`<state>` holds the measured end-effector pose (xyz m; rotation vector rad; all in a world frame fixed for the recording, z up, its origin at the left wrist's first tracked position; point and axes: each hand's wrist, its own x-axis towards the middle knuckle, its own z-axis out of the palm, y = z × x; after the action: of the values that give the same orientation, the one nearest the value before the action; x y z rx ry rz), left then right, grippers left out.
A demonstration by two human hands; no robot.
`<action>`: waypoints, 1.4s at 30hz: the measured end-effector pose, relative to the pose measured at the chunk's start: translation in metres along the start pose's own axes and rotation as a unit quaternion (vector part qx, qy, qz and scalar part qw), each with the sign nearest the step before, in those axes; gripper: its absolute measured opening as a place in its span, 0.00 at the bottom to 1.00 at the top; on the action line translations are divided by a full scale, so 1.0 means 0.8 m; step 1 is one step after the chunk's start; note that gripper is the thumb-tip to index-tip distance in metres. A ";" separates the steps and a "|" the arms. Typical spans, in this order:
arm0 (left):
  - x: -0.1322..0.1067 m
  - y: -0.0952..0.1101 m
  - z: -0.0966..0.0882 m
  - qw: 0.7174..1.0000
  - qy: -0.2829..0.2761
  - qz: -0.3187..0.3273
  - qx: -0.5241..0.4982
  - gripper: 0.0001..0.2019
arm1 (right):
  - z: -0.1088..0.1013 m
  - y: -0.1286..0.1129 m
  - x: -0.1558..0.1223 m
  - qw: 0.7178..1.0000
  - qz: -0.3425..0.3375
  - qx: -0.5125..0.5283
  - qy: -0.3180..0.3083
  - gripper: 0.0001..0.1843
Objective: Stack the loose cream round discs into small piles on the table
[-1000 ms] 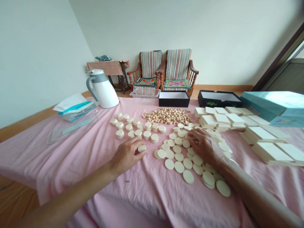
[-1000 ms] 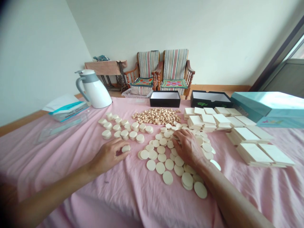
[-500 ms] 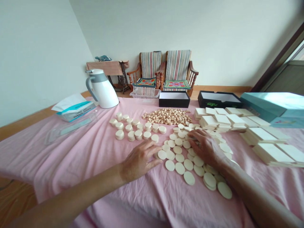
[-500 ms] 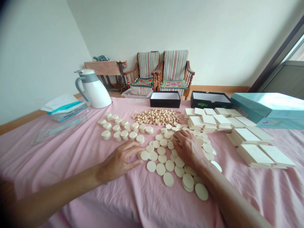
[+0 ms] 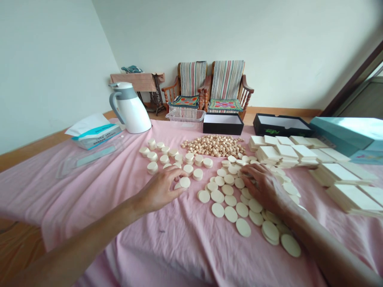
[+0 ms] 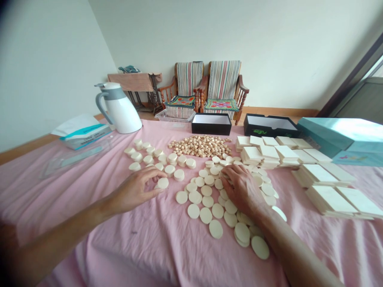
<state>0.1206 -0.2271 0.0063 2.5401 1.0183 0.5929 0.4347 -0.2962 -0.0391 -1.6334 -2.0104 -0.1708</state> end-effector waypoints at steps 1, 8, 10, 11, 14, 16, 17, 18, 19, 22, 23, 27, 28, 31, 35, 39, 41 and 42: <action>-0.001 -0.006 -0.004 1.000 -0.013 -0.005 0.000 0.10 | 0.001 0.001 0.000 1.000 -0.001 -0.001 0.001 0.12; -0.009 -0.022 0.000 0.998 -0.067 -0.011 -0.006 0.08 | 0.003 0.003 0.000 1.000 -0.014 -0.010 0.006 0.12; -0.008 -0.023 0.002 0.997 -0.071 -0.009 -0.004 0.09 | 0.002 0.002 0.000 1.000 -0.010 -0.010 0.002 0.12; -0.008 -0.024 0.002 0.997 -0.073 -0.007 -0.001 0.09 | 0.002 0.001 0.000 1.000 -0.009 -0.009 0.000 0.12; -0.005 -0.026 0.002 0.997 -0.075 0.000 0.014 0.07 | 0.001 0.000 0.001 1.000 -0.010 -0.005 0.001 0.12; -0.005 -0.026 0.002 0.997 -0.072 0.002 0.024 0.05 | 0.002 0.000 0.001 1.000 -0.012 -0.003 0.003 0.11; -0.005 -0.027 0.002 0.997 -0.070 0.001 0.026 0.05 | 0.002 0.000 0.001 1.000 -0.011 -0.002 0.004 0.11; -0.005 -0.027 0.002 0.997 -0.070 -0.002 0.027 0.04 | 0.002 0.000 0.001 1.000 -0.010 -0.002 0.003 0.11; -0.005 -0.028 0.002 0.997 -0.069 -0.006 0.026 0.04 | 0.001 0.000 0.002 1.000 -0.009 -0.002 0.003 0.11; -0.005 -0.033 0.001 0.997 -0.065 -0.022 0.029 0.05 | 0.001 -0.001 0.001 1.000 -0.004 -0.003 -0.001 0.11; -0.005 -0.036 0.000 0.997 -0.062 -0.025 0.033 0.05 | 0.001 -0.001 0.001 1.000 -0.003 -0.003 -0.001 0.11; -0.004 -0.048 -0.005 0.997 -0.055 -0.026 0.049 0.08 | 0.000 -0.002 0.000 1.000 -0.003 -0.003 -0.004 0.11; -0.004 -0.049 -0.006 0.997 -0.057 -0.026 0.053 0.08 | 0.000 -0.002 0.000 1.000 -0.003 -0.003 -0.006 0.11; -0.005 -0.046 -0.010 0.994 -0.069 -0.023 0.078 0.10 | 0.001 -0.002 0.001 1.000 0.000 -0.004 -0.010 0.11; -0.007 -0.023 -0.007 0.994 -0.039 -0.011 0.103 0.12 | 0.002 -0.001 0.001 1.000 0.000 -0.010 -0.007 0.11; 0.001 0.008 0.010 0.994 -0.087 0.069 -0.001 0.09 | 0.003 0.000 0.001 1.000 -0.003 -0.008 -0.007 0.11; 0.007 0.019 0.018 0.988 -0.113 0.100 -0.030 0.11 | 0.002 -0.001 0.001 1.000 -0.005 -0.005 -0.007 0.10; 0.011 0.023 0.022 0.986 -0.121 0.108 -0.035 0.12 | 0.002 -0.001 0.002 1.000 -0.006 -0.005 -0.006 0.10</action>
<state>0.1454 -0.2359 0.0015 2.5990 0.6318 0.3550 0.4334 -0.2946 -0.0395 -1.6316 -2.0319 -0.1768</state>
